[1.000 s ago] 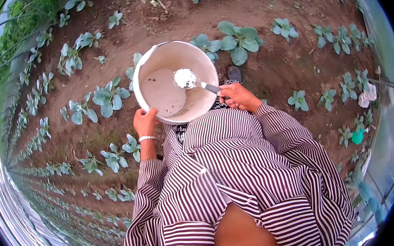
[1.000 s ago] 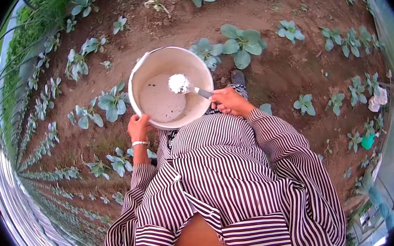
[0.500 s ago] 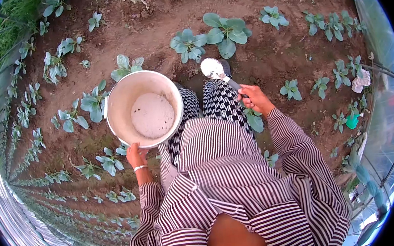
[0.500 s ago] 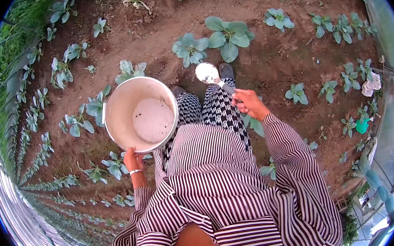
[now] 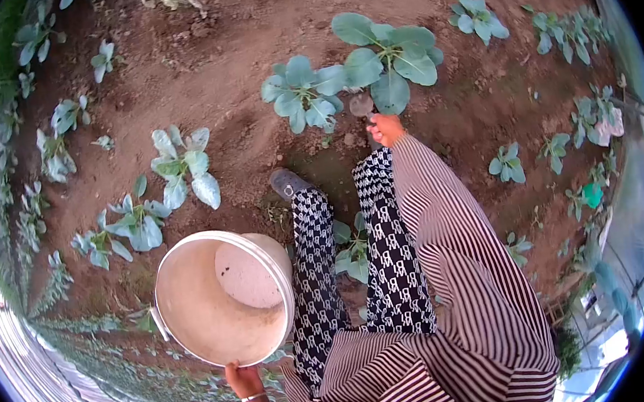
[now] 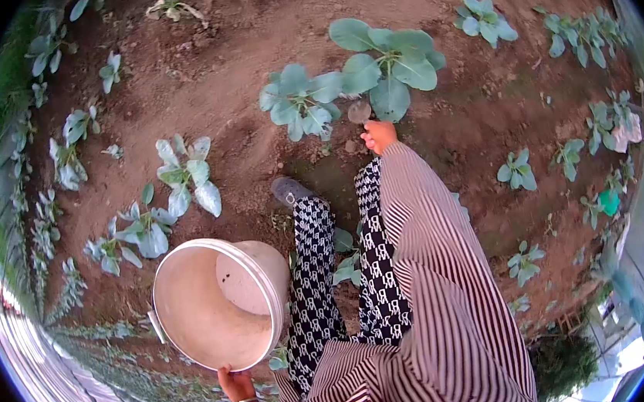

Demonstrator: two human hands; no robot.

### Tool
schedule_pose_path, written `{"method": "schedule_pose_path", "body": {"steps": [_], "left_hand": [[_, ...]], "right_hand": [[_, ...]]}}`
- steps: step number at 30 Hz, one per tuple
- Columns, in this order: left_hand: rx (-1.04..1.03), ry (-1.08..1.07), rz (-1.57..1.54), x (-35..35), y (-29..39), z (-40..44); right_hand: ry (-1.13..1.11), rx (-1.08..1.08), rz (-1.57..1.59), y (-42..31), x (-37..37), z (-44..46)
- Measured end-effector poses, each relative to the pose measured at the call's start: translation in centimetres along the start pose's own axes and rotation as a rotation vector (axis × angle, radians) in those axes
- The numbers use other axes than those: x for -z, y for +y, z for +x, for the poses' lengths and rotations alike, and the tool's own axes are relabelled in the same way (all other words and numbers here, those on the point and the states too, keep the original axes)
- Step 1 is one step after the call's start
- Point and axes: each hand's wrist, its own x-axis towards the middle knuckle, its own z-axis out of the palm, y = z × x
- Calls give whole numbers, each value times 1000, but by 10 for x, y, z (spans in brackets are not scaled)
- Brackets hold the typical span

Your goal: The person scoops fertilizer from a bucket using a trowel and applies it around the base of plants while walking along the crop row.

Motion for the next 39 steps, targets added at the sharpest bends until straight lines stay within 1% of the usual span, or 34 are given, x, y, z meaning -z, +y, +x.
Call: {"method": "schedule_pose_path", "body": {"steps": [3,5,7,9,11,13,16,19,23,27,28,31,33,35,36,39], "left_hand": [[27,6,-17,0,5,-1],[35,10,-36,2,7,1],[39,-19,-35,10,8,7],[13,37,-25,6,9,9],[42,-46,-30,12,11,23],[35,-60,-29,11,16,33],[-23,-77,-43,1,22,35],[-66,-69,-22,-9,30,30],[-105,-82,-10,-9,43,30],[-135,-69,8,-18,56,29],[-150,-69,18,-22,59,29],[-153,-41,11,-37,65,27],[-155,-53,21,-46,63,23],[-150,-47,54,-48,71,24],[-140,-60,65,-53,73,28],[-82,-178,60,-51,81,40]], "right_hand": [[150,-66,8,11,8,-11],[85,15,101,16,21,-60],[-6,2,106,14,46,-103],[21,47,50,6,63,-158],[-32,58,16,-13,77,-224],[-19,45,85,-23,94,-268],[-28,110,183,-35,112,-321],[49,111,277,-38,126,-342],[81,114,362,-37,125,-357],[14,91,364,-34,110,-363],[-29,11,405,-34,111,-358],[-29,14,400,-35,107,-353],[-48,-50,405,-44,102,-343],[-72,-40,454,-45,96,-340],[-73,1,436,-44,91,-351],[-161,103,325,-46,74,-396]]}}
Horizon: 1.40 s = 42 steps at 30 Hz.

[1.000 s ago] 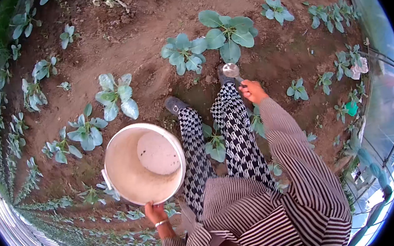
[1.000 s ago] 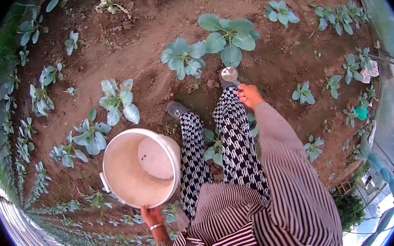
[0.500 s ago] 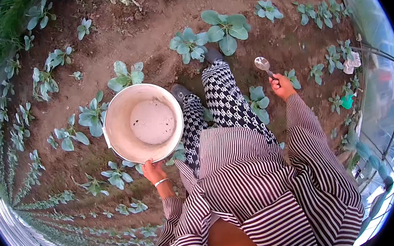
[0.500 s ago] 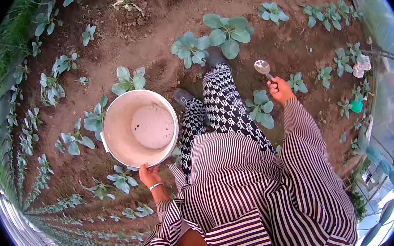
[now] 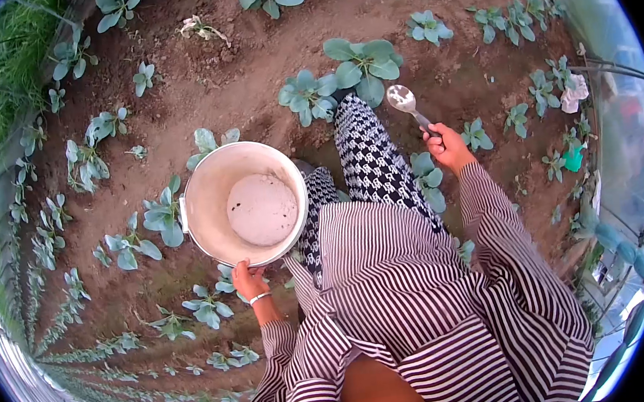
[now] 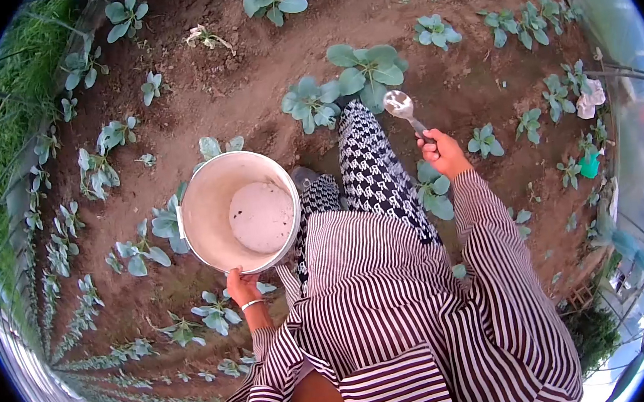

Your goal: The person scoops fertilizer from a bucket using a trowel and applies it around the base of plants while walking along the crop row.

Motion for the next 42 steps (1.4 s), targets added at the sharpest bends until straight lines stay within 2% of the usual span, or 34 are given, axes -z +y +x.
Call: {"method": "schedule_pose_path", "body": {"steps": [4,8,14,18,21,27,34,42], "left_hand": [[-86,-18,129,-21,3,-18],[-121,-45,189,-36,4,-26],[-217,-41,349,-32,19,-42],[-229,-106,330,-21,23,-37],[-166,-128,303,-19,25,-24],[-194,-103,270,-5,33,-22],[-214,-35,298,10,36,-8],[-211,-51,271,6,40,8]], "right_hand": [[-215,65,-228,2,-64,-52],[-462,-163,-503,19,-117,-66],[-593,-364,-859,88,-169,-51],[-631,-381,-824,103,-160,-58],[-564,-349,-780,102,-148,-71],[-502,-261,-812,112,-139,-79],[-561,-171,-615,107,-129,-92],[-442,-78,-388,93,-64,-94]]}}
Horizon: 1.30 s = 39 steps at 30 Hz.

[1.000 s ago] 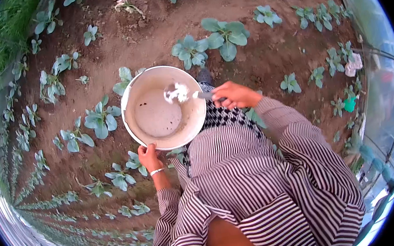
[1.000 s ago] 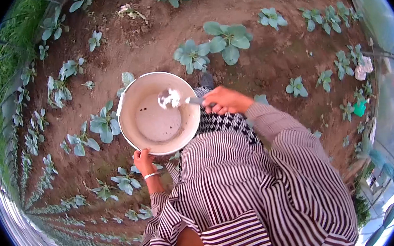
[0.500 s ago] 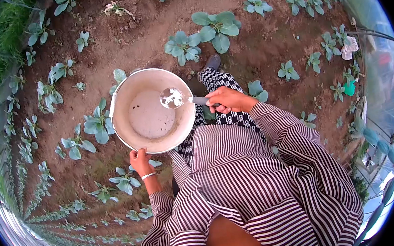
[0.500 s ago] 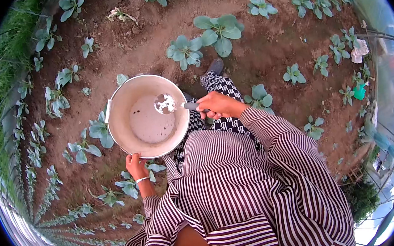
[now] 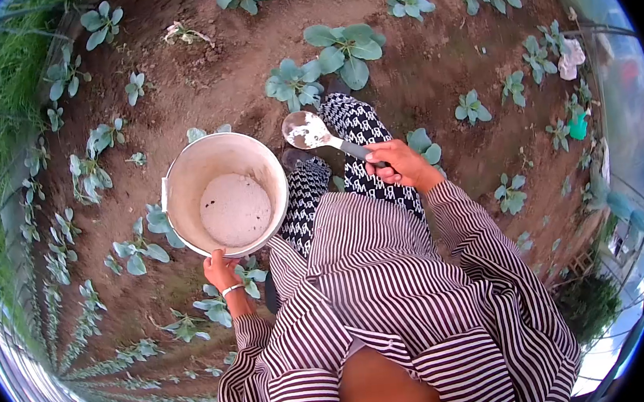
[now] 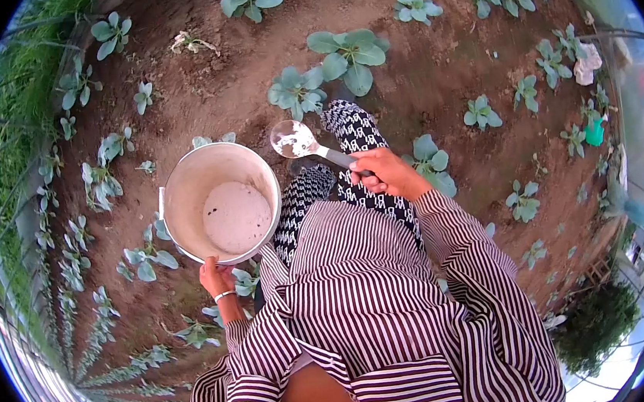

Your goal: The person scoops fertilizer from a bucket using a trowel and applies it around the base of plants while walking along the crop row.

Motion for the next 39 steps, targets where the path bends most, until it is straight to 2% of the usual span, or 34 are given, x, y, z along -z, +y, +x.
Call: {"method": "schedule_pose_path", "body": {"steps": [7,10,15,18,21,22,23,25,27,28,29,30,31,32,34,37,38,39], "left_hand": [[76,-95,24,-19,-1,15],[91,-86,2,-19,-12,4],[129,-12,-65,-35,-14,-28],[171,69,-66,-39,-28,-38],[179,98,-103,-44,-40,-46],[205,124,-92,-46,-44,-48],[247,170,-112,-46,-48,-49],[284,251,-81,-30,-76,-52],[309,321,-39,-44,-73,-48],[348,382,-52,-46,-80,-55],[325,371,206,-3,-119,-64],[330,470,-102,-39,-102,-58],[344,444,13,-9,-126,-66],[367,473,-112,-47,-106,-55],[159,213,758,4,-145,-65],[348,293,521,-40,-122,-41],[370,358,313,-39,-125,-39],[386,418,97,-39,-133,-40]], "right_hand": [[145,-43,118,7,14,-13],[144,-26,72,-6,31,0],[244,-25,-31,-77,43,67],[325,-10,-196,-121,66,145],[471,48,-483,-155,106,253],[578,81,-686,-168,115,293],[585,159,-1027,-179,138,340],[529,730,-1698,-198,171,421],[519,693,-1894,-217,201,507],[530,600,-1912,-222,213,545],[540,508,-1927,-227,214,575],[574,489,-1936,-229,220,601],[609,468,-1944,-225,226,625],[650,445,-1951,-217,236,643],[583,384,-2006,-198,252,663],[558,321,-1987,-161,274,658],[563,318,-1962,-149,277,649],[472,252,-2078,-142,277,632]]}}
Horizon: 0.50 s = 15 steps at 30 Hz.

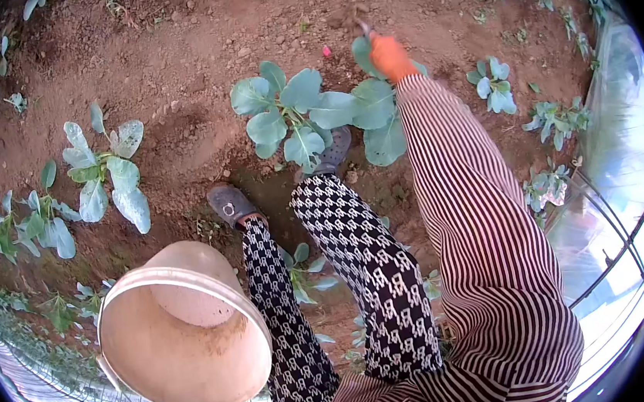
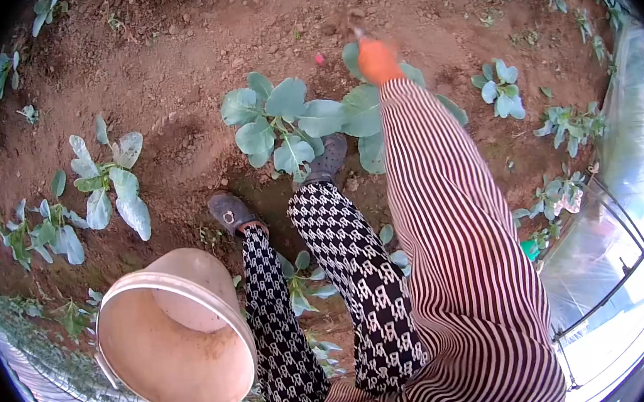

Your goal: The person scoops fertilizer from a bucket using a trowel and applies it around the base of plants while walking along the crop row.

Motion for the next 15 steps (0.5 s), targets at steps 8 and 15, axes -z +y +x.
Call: {"method": "schedule_pose_path", "body": {"steps": [8,15], "left_hand": [[4,45,-113,8,-6,1],[-68,-220,-211,-5,40,-12]], "right_hand": [[-121,-1,-28,-16,53,-92],[425,232,267,-21,172,-155]]}}
